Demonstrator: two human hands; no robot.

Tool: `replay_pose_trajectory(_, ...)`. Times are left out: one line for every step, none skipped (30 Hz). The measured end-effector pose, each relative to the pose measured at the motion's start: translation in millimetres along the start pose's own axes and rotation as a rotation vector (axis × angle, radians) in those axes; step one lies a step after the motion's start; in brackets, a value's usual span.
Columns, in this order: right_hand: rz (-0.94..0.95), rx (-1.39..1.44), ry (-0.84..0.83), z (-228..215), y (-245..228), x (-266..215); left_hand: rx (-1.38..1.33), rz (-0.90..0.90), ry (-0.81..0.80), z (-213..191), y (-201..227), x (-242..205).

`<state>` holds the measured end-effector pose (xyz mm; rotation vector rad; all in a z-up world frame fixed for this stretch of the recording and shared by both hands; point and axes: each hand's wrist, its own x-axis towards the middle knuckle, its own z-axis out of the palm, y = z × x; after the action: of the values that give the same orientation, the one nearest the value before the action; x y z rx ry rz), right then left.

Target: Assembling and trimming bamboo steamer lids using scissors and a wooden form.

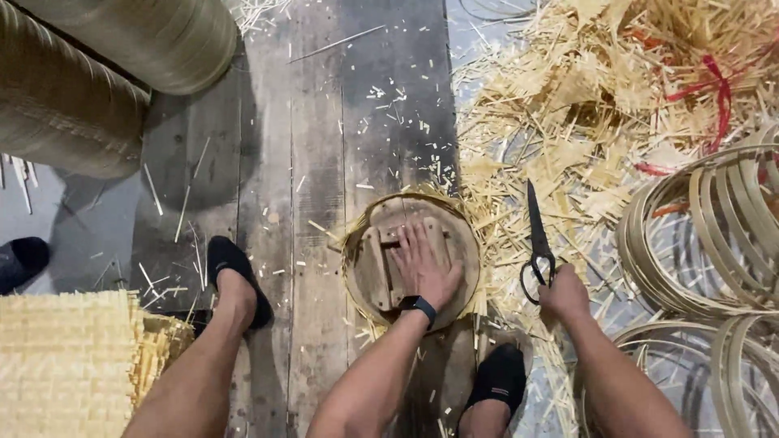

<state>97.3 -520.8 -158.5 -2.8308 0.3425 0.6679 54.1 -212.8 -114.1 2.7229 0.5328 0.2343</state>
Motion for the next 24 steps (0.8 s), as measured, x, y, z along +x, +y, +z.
replay_pose_trajectory(-0.022, -0.029, -0.012, 11.9, 11.2, 12.3, -0.273, -0.026, -0.227, -18.5, 1.7, 0.6)
replay_pose_trajectory(-0.018, -0.031, -0.013, 3.7, 2.9, 5.7, -0.275, -0.026, -0.231, -18.0, 0.0, 1.6)
replay_pose_trajectory(0.005, 0.113, -0.096, -6.8, -1.9, -2.5, -0.29, -0.026, -0.235, -17.0, 0.6, -0.3)
replay_pose_trajectory(0.028, 0.256, -0.179, -17.4, -7.4, -10.9, -0.305, -0.026, -0.238, -16.4, 1.0, -2.2)
replay_pose_trajectory(0.028, 0.255, -0.172, -22.1, -6.8, -20.2, -0.311, -0.023, -0.235, -18.7, 1.5, 1.4)
replay_pose_trajectory(-0.06, 0.22, -0.186, -26.6, -6.5, -29.9, -0.314, -0.024, -0.272, -21.1, 1.6, 4.9)
replay_pose_trajectory(-0.149, 0.176, -0.209, -30.8, -4.0, -41.8, -0.32, -0.037, -0.312, -23.4, 1.3, 3.0)
replay_pose_trajectory(-0.15, 0.164, -0.209, -39.1, -12.9, -53.7, -0.328, -0.045, -0.312, -22.2, 0.6, 1.8)
replay_pose_trajectory(-0.21, 0.053, -0.031, -45.3, -22.1, -66.9, -0.328, -0.024, -0.296, -21.2, -1.2, 0.6)
replay_pose_trajectory(-0.273, -0.059, 0.146, -51.9, -31.1, -79.8, -0.328, -0.004, -0.28, -20.3, -2.3, -0.6)
replay_pose_trajectory(-0.275, -0.064, 0.15, -55.5, -44.2, -76.9, -0.333, -0.005, -0.276, -22.9, -1.6, 0.0)
replay_pose_trajectory(-0.263, -0.171, 0.131, -59.6, -56.8, -74.0, -0.328, -0.004, -0.294, -25.7, -0.1, 0.3)
replay_pose_trajectory(-0.249, -0.272, 0.109, -60.8, -70.4, -72.4, -0.316, -0.003, -0.313, -29.1, -1.2, -0.1)
replay_pose_trajectory(-0.252, -0.272, 0.109, -57.9, -80.3, -68.2, -0.316, -0.004, -0.311, -28.2, -0.5, -0.7)
replay_pose_trajectory(-0.283, -0.31, 0.165, -53.3, -91.5, -64.5, -0.3, 0.008, -0.333, -27.7, -1.7, -1.2)
replay_pose_trajectory(-0.315, -0.348, 0.221, -48.8, -102.5, -60.5, -0.284, 0.021, -0.354, -26.9, -2.7, -1.7)
replay_pose_trajectory(-0.31, -0.341, 0.218, -57.1, -108.9, -68.6, -0.277, 0.026, -0.359, -27.2, -5.4, -3.1)
replay_pose_trajectory(-0.248, -0.329, 0.127, -65.7, -114.8, -76.2, -0.278, 0.033, -0.355, -27.3, -7.7, -4.4)
replay_pose_trajectory(-0.185, -0.323, 0.044, -79.0, -118.2, -80.9, -0.288, 0.041, -0.347, -25.5, -4.6, -4.0)
replay_pose_trajectory(-0.179, -0.322, 0.047, -68.5, -96.6, -65.5, -0.29, 0.047, -0.348, -27.3, -4.5, -5.0)
replay_pose_trajectory(-0.247, -0.335, 0.093, -53.9, -74.9, -53.8, -0.287, 0.072, -0.388, -29.9, -7.7, -9.7)
replay_pose_trajectory(-0.314, -0.346, 0.14, -39.1, -53.0, -42.4, -0.284, 0.096, -0.429, -32.4, -10.9, -14.3)
replay_pose_trajectory(-0.309, -0.342, 0.133, -38.5, -56.7, -48.4, -0.279, 0.096, -0.437, -31.9, -12.2, -18.2)
replay_pose_trajectory(-0.289, -0.33, 0.185, -38.5, -60.6, -54.9, -0.304, 0.123, -0.404, -32.3, -13.4, -22.1)
